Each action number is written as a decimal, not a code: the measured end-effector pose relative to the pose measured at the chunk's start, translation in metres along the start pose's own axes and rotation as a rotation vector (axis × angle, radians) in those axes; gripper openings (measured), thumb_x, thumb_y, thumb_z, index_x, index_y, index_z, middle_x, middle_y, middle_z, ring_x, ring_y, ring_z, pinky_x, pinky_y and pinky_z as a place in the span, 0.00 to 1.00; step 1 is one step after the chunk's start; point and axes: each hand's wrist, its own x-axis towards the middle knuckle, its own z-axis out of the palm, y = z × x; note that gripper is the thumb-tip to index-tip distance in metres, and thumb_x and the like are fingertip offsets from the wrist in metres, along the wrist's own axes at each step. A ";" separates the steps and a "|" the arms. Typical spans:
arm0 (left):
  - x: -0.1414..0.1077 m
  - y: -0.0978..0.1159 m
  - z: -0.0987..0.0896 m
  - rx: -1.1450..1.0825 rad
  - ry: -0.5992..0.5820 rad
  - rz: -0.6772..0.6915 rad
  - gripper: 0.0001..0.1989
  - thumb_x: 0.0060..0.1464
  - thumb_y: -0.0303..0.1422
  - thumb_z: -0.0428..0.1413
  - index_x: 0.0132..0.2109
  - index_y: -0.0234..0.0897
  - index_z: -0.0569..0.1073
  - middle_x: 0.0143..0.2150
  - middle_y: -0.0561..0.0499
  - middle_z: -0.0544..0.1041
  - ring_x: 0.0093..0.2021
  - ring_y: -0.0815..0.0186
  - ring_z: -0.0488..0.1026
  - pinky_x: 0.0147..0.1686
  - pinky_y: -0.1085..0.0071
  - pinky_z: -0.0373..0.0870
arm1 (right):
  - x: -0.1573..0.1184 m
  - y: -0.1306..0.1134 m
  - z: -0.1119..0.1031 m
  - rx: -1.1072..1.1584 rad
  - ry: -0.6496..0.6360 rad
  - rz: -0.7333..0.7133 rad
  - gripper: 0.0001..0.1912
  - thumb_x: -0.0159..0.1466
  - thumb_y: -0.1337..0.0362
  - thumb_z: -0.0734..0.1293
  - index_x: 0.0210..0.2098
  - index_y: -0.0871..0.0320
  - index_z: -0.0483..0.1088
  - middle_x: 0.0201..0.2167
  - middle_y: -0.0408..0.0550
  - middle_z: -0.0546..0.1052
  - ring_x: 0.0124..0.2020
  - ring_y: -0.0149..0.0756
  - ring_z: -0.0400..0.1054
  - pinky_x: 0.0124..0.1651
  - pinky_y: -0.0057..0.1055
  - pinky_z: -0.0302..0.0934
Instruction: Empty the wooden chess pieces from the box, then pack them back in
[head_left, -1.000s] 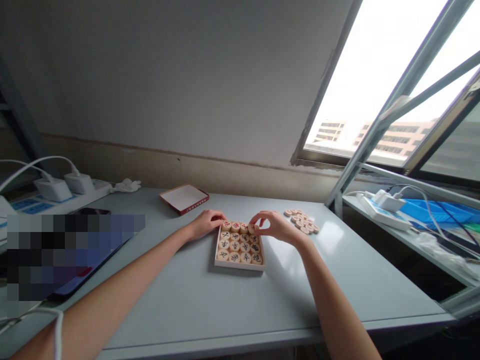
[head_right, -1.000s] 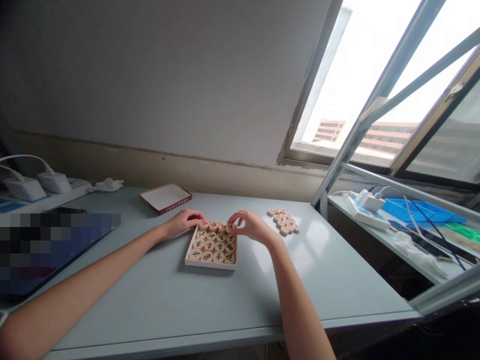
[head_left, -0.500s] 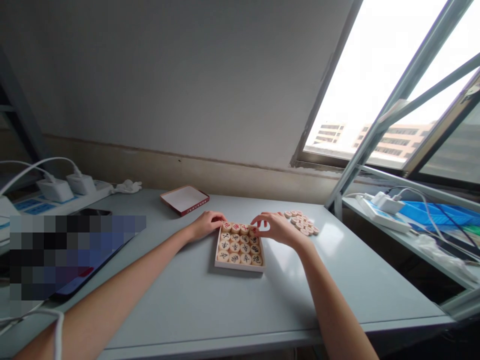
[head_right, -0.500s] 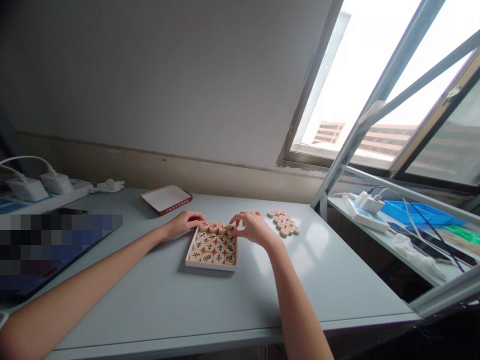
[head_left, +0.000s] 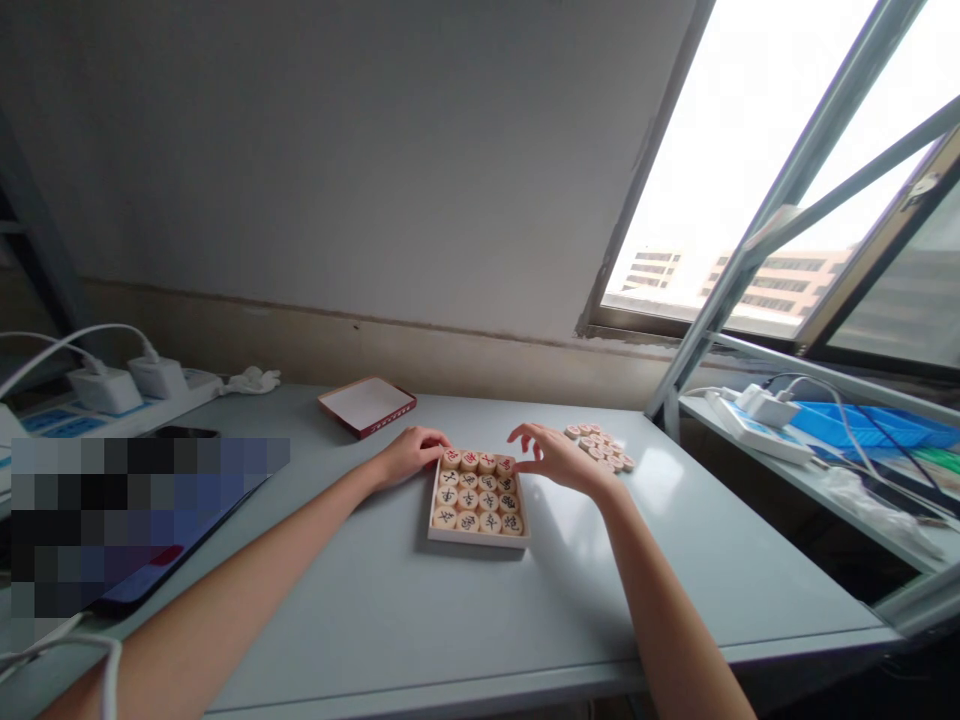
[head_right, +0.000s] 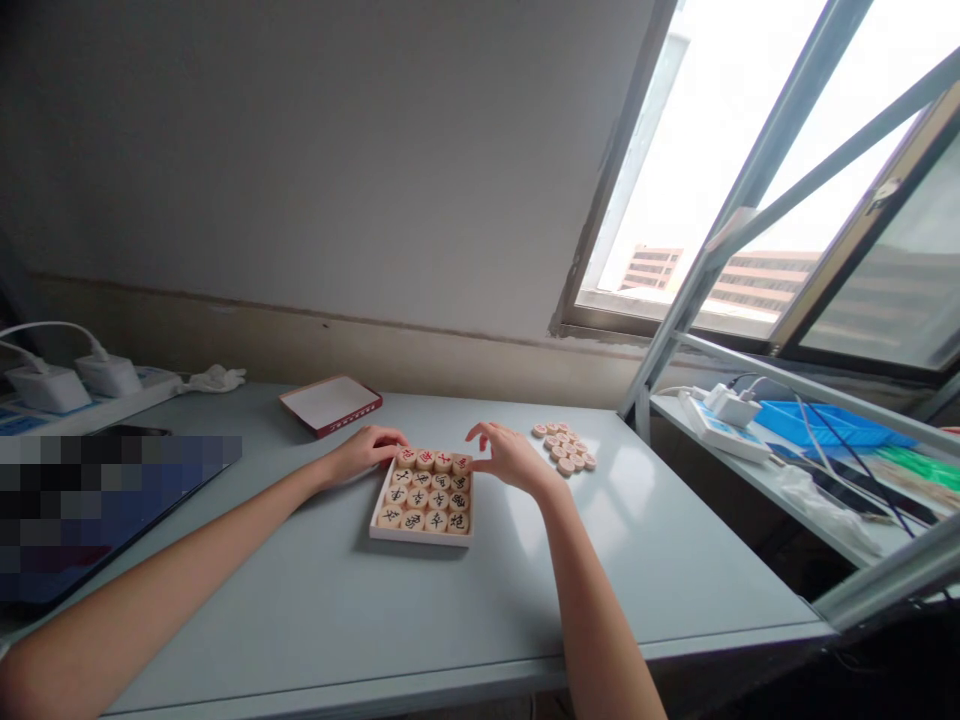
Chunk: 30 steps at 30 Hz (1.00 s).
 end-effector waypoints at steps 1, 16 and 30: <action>0.000 0.000 0.000 -0.002 -0.001 0.000 0.15 0.45 0.36 0.46 0.31 0.32 0.73 0.31 0.49 0.75 0.33 0.62 0.68 0.32 0.73 0.61 | 0.000 0.001 -0.001 0.025 -0.037 0.026 0.17 0.55 0.58 0.64 0.42 0.55 0.63 0.35 0.46 0.69 0.32 0.32 0.63 0.33 0.28 0.58; 0.000 0.002 -0.001 -0.010 -0.010 0.002 0.14 0.45 0.34 0.46 0.31 0.32 0.73 0.28 0.50 0.74 0.31 0.64 0.68 0.31 0.74 0.60 | 0.002 0.008 0.002 0.163 -0.212 0.060 0.22 0.55 0.56 0.63 0.47 0.54 0.60 0.34 0.45 0.72 0.30 0.30 0.64 0.30 0.26 0.58; 0.006 -0.014 0.004 -0.233 -0.007 -0.060 0.17 0.44 0.38 0.51 0.35 0.29 0.74 0.30 0.47 0.76 0.31 0.63 0.71 0.31 0.72 0.64 | 0.007 0.006 0.006 0.298 -0.366 0.182 0.18 0.58 0.58 0.58 0.15 0.60 0.59 0.12 0.38 0.60 0.14 0.23 0.51 0.19 0.23 0.47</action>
